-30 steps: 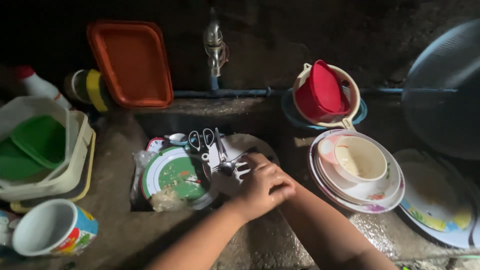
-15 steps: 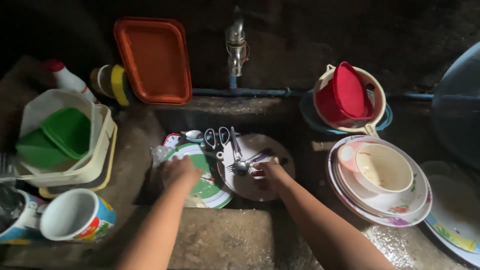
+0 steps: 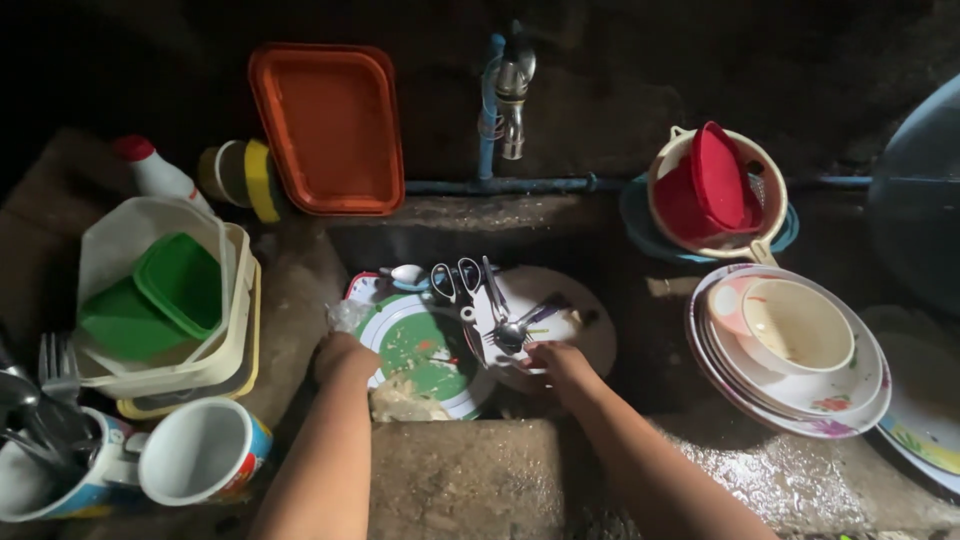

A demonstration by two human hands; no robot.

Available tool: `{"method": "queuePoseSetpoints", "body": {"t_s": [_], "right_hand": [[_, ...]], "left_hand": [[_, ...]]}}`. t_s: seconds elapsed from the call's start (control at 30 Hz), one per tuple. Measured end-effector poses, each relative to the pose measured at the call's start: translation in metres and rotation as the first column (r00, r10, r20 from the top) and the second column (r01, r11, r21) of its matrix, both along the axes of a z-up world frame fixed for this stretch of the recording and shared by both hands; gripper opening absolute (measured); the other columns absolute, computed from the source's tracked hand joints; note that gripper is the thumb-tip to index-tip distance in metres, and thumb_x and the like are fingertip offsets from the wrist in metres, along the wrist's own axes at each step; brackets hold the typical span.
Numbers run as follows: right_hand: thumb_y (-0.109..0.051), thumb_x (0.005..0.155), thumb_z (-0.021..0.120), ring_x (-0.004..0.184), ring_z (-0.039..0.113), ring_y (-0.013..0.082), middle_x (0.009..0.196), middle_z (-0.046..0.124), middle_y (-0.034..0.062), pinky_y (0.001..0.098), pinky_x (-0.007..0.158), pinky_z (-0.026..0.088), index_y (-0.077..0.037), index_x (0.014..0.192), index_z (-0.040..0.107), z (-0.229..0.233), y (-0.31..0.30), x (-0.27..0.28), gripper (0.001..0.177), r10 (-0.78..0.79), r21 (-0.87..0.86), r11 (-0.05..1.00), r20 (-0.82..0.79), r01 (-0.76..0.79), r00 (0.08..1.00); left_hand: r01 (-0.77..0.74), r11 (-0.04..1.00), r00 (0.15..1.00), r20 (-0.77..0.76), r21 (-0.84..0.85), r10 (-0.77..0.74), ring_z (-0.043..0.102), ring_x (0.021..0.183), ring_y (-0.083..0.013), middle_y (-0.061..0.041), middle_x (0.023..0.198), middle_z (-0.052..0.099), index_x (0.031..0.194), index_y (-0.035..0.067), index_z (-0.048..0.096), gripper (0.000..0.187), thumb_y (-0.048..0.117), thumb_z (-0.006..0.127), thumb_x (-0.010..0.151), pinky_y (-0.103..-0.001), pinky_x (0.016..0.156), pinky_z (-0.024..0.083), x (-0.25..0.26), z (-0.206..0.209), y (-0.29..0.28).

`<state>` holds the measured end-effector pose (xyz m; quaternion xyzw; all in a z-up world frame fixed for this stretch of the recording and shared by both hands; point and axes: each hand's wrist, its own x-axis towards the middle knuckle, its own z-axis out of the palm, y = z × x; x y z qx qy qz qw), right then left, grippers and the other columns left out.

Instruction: Wash dishes, plates, and utensils in an outdoor kitchen sink.

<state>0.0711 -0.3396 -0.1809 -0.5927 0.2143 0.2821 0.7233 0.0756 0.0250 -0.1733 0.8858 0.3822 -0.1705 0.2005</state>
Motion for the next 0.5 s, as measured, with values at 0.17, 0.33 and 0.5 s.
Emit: {"method": "queuePoseSetpoints", "body": {"t_s": [0.17,0.33,0.5], "right_hand": [[-0.022,0.094,0.060,0.064,0.058,0.0215,0.088,0.068,0.0064,0.0386,0.058,0.048,-0.011,0.114,0.062,-0.002,-0.008,0.001,0.022,-0.077,0.021,0.997,0.030,0.076,0.997],[-0.024,0.095,0.062,0.066,0.063,0.0194,0.089,0.070,0.0048,0.0373,0.062,0.051,-0.012,0.112,0.065,0.011,-0.005,-0.002,0.021,-0.116,-0.064,0.991,0.034,0.118,0.993],[-0.024,0.092,0.065,0.068,0.063,0.0180,0.088,0.071,0.0025,0.0356,0.060,0.049,-0.014,0.111,0.066,-0.006,-0.010,0.002,0.022,-0.072,-0.086,0.993,0.071,0.078,0.995]], "left_hand": [[0.040,0.999,0.988,0.149,0.007,-0.041,0.065,0.120,-0.0347,-0.017,0.133,0.066,0.132,0.011,0.060,0.066,0.029,0.086,0.075,-0.044,0.096,0.055,0.002,-0.004,0.008],[-0.053,0.999,0.961,0.272,-0.011,0.054,0.068,0.112,-0.0376,-0.020,0.124,0.069,0.132,0.009,0.056,0.067,0.038,0.083,0.077,-0.048,0.092,0.056,-0.013,0.050,-0.020],[0.121,0.980,0.738,0.674,-0.155,0.016,0.067,0.106,-0.0440,-0.024,0.112,0.070,0.128,0.009,0.059,0.051,0.030,0.070,0.082,-0.050,0.090,0.053,-0.003,0.037,-0.021]]}}
